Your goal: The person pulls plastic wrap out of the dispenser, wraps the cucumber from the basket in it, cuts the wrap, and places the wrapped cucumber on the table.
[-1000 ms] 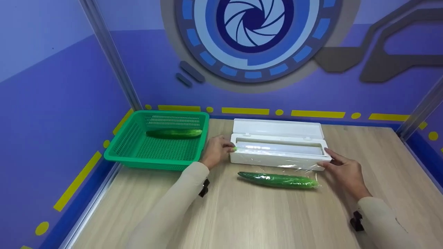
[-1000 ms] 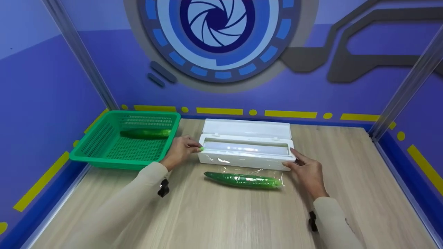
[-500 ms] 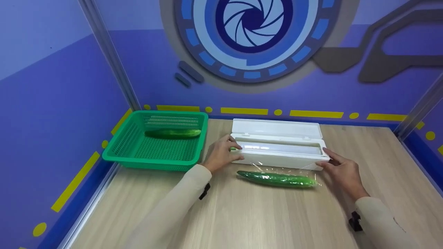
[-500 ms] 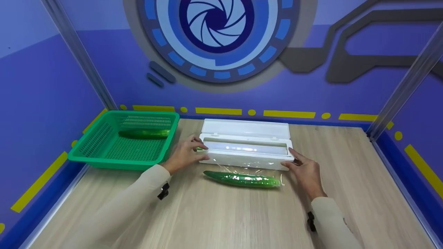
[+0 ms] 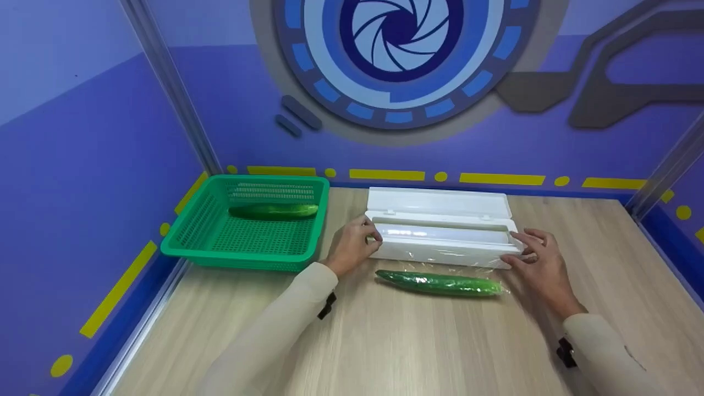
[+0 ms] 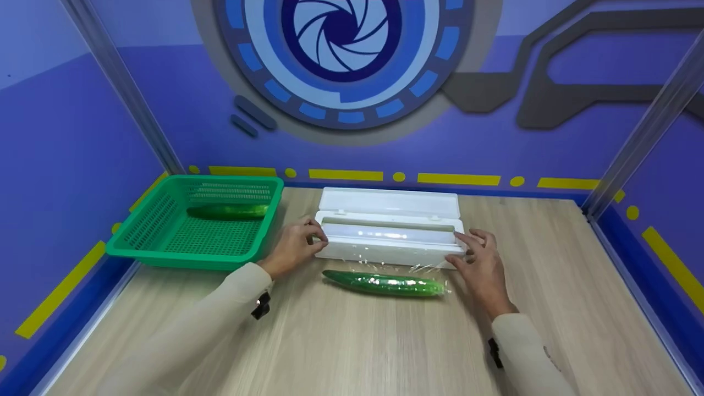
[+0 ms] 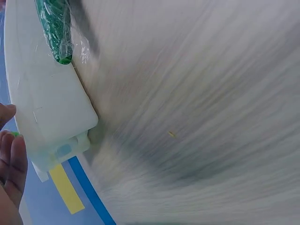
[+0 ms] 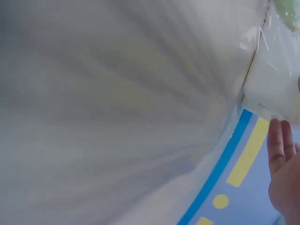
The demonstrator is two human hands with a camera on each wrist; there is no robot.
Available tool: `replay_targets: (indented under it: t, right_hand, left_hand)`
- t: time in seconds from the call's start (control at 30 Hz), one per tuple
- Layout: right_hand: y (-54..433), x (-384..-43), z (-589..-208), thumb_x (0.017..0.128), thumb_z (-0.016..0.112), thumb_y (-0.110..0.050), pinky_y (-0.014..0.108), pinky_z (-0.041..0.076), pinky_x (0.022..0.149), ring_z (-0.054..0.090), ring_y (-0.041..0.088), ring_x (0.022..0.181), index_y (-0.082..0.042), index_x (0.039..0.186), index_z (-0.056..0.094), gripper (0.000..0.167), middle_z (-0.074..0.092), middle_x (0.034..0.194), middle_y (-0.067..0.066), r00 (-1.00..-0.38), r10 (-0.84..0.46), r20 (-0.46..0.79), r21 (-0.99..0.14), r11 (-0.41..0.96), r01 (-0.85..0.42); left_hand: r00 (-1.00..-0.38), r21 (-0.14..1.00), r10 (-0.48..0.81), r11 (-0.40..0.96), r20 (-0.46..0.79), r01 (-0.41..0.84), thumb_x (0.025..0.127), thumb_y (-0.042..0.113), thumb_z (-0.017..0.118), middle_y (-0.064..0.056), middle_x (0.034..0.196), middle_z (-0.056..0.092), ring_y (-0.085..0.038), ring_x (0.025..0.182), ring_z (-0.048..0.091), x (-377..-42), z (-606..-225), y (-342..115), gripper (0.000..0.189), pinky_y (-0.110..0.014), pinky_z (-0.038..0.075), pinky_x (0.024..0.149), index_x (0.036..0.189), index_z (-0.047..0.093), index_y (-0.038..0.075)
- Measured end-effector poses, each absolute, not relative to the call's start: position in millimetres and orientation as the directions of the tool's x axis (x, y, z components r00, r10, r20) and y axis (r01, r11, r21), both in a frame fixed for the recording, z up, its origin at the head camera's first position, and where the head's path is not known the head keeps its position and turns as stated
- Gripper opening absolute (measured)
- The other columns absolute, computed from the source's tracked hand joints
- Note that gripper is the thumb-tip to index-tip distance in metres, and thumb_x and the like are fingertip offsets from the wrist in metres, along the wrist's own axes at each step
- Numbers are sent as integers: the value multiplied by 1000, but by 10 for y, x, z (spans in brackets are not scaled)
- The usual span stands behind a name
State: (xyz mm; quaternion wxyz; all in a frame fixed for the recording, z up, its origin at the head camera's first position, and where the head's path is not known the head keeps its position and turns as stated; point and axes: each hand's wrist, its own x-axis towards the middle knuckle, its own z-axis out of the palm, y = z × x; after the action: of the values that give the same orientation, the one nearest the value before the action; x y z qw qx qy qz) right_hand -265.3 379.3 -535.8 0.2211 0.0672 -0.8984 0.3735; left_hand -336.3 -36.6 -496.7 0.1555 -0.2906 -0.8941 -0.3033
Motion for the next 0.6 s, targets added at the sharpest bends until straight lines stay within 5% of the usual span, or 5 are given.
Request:
replay_targets:
  t: [0.2,0.33,0.6]
  right_hand:
    - [3736,-2617,-5343,87,86,2,9,41,70,54,17,83,-4,106,79,21,57,115,13,-861,42,507,-617,716,-328]
    - [3700,-2589,-5312,86,85,6,9,45,71,57,10,81,-8,92,79,17,62,100,5,-879,35,475,-654,683,-326]
    - [3686,-2515,-5217,95,79,-4,17,56,77,68,6,89,-1,105,77,11,75,105,15,-964,7,267,-808,546,-220]
  left_hand:
    - [-804,514,444,618,396,595,93,6,80,-3,92,73,-13,84,67,-3344,-4953,-369,1,-22,56,75,93,79,5]
    - [-824,566,437,600,360,565,94,3,78,-3,94,75,-13,85,69,-3315,-4942,-377,4,-21,57,77,96,77,7]
    - [-831,631,440,548,342,550,97,0,76,-5,102,77,-14,92,71,-3275,-4925,-394,11,-24,58,84,106,78,5]
